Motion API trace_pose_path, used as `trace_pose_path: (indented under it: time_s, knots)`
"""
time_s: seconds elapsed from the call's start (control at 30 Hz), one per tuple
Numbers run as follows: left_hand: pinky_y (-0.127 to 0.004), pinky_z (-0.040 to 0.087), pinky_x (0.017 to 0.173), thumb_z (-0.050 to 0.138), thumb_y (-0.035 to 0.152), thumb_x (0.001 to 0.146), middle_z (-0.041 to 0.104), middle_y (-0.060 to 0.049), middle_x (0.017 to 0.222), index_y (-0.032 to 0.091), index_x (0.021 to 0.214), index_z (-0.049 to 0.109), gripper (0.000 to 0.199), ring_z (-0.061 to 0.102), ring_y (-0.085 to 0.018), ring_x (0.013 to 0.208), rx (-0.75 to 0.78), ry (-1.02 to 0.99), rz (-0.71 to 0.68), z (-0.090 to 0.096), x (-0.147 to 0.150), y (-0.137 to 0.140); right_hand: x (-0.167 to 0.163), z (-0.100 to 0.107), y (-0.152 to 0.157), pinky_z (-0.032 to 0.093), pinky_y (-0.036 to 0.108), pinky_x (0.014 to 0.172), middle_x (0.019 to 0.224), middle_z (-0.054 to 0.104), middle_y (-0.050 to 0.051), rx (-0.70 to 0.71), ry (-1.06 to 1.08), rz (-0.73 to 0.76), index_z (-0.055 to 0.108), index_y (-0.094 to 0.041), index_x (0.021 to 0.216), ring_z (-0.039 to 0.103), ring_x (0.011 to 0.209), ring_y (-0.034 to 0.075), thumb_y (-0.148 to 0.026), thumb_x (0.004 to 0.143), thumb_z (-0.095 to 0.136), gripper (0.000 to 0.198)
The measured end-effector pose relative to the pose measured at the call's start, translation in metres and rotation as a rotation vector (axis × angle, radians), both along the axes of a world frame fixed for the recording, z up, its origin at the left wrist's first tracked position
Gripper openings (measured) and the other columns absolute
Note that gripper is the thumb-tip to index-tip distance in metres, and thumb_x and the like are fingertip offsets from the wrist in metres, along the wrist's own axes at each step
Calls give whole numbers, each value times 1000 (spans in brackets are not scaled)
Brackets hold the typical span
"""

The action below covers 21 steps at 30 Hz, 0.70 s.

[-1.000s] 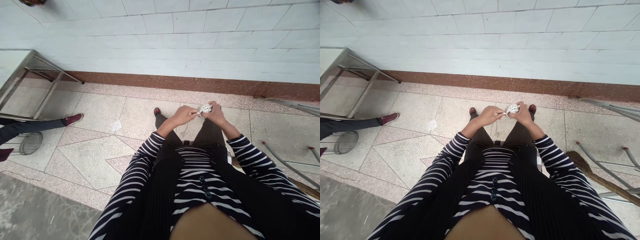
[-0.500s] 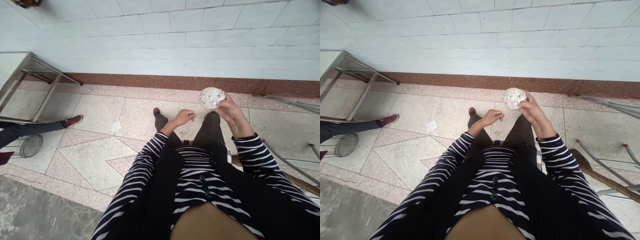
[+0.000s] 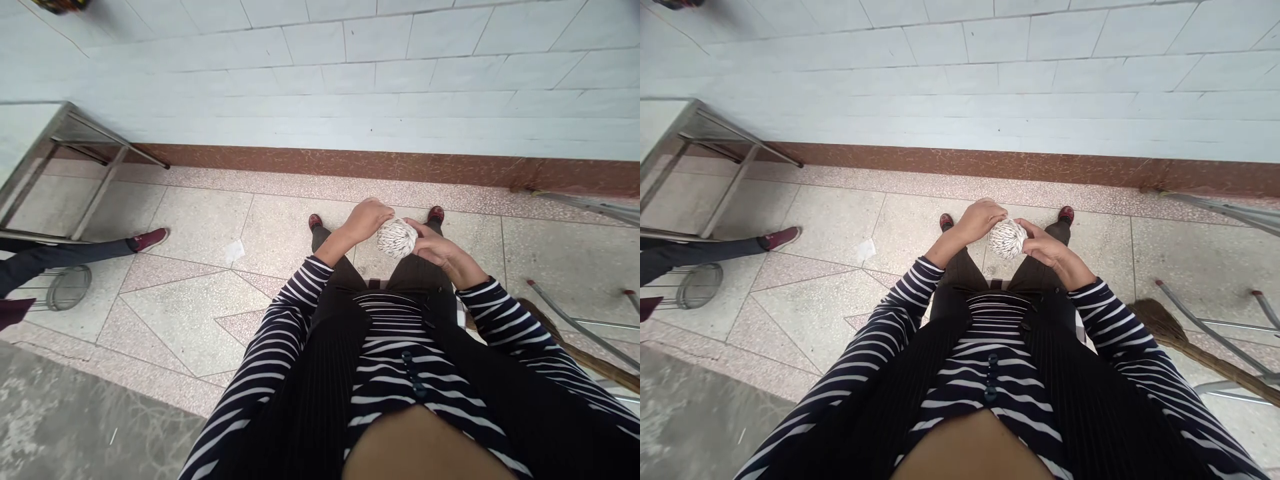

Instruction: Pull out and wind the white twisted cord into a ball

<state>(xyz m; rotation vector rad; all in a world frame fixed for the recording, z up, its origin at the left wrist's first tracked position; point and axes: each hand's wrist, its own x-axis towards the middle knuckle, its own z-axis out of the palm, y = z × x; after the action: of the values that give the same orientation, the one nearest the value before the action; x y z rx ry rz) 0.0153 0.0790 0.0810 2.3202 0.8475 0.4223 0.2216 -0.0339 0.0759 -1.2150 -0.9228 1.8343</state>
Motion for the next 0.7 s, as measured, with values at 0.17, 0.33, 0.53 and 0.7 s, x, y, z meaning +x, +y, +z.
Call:
trace_pose_path:
  time_s: [0.17, 0.33, 0.53, 0.7]
  knots:
    - [-30, 45, 82, 58, 26, 103, 77, -4, 84, 16, 78, 75, 31, 68, -19, 84, -272, -29, 114, -30, 3, -14, 24, 31, 24, 61, 44, 85, 122, 68, 7, 188, -31, -217, 60, -31, 118, 66, 116, 33, -29, 52, 85, 71]
    - [-28, 39, 71, 60, 33, 100, 69, 0, 71, 17, 70, 70, 35, 56, -13, 67, -505, -76, -40, -31, 3, -46, 40, 11, 62, 63, 49, 83, 115, 61, 7, 295, -528, -502, 52, -29, 110, 64, 101, 31, -38, 55, 88, 67]
    - [-32, 44, 83, 64, 29, 100, 73, -1, 76, 21, 76, 73, 27, 64, -19, 79, -221, 19, 21, 0, -8, -25, 12, -25, 30, 57, 42, 82, 98, 56, 3, 117, -689, -156, 57, -25, 101, 59, 92, 26, -25, 44, 81, 62]
    - [-36, 46, 93, 61, 27, 104, 76, -4, 84, 20, 80, 73, 27, 68, -25, 93, -57, 37, 61, -7, -8, -3, -7, -6, 2, 56, 28, 72, 95, 66, -1, 7, -46, 8, 64, -26, 106, 63, 90, 21, -19, 50, 81, 58]
